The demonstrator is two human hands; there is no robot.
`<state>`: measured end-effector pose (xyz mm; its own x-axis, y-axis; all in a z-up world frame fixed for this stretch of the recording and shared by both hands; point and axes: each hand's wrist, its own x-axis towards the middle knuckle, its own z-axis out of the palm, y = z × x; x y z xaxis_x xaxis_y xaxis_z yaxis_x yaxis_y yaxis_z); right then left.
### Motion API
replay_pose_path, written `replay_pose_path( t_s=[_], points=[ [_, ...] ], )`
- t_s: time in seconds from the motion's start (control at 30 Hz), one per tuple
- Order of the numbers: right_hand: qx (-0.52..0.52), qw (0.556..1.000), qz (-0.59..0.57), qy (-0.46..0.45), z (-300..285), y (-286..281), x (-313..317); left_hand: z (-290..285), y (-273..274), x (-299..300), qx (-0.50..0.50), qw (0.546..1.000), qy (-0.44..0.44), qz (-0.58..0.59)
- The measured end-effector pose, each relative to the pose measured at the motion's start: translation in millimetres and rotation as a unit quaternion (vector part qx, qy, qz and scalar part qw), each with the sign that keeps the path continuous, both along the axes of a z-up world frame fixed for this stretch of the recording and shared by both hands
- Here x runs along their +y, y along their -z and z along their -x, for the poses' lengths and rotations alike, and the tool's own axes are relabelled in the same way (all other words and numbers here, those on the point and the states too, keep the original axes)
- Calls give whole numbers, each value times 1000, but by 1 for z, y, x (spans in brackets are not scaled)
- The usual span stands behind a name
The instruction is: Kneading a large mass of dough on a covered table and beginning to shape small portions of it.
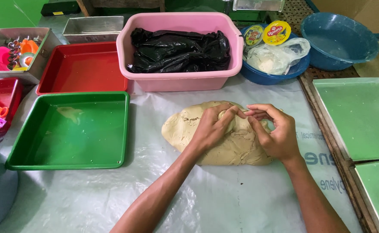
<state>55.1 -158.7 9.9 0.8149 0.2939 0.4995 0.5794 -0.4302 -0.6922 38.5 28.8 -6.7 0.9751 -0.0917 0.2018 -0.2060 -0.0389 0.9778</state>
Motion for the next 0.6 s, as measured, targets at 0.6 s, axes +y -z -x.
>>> replay_pose_path(
  t_s=[0.6],
  points=[
    [-1,1000,-4,-7,1,7,3,-3,10,-5,-35,999,3,-4]
  ],
)
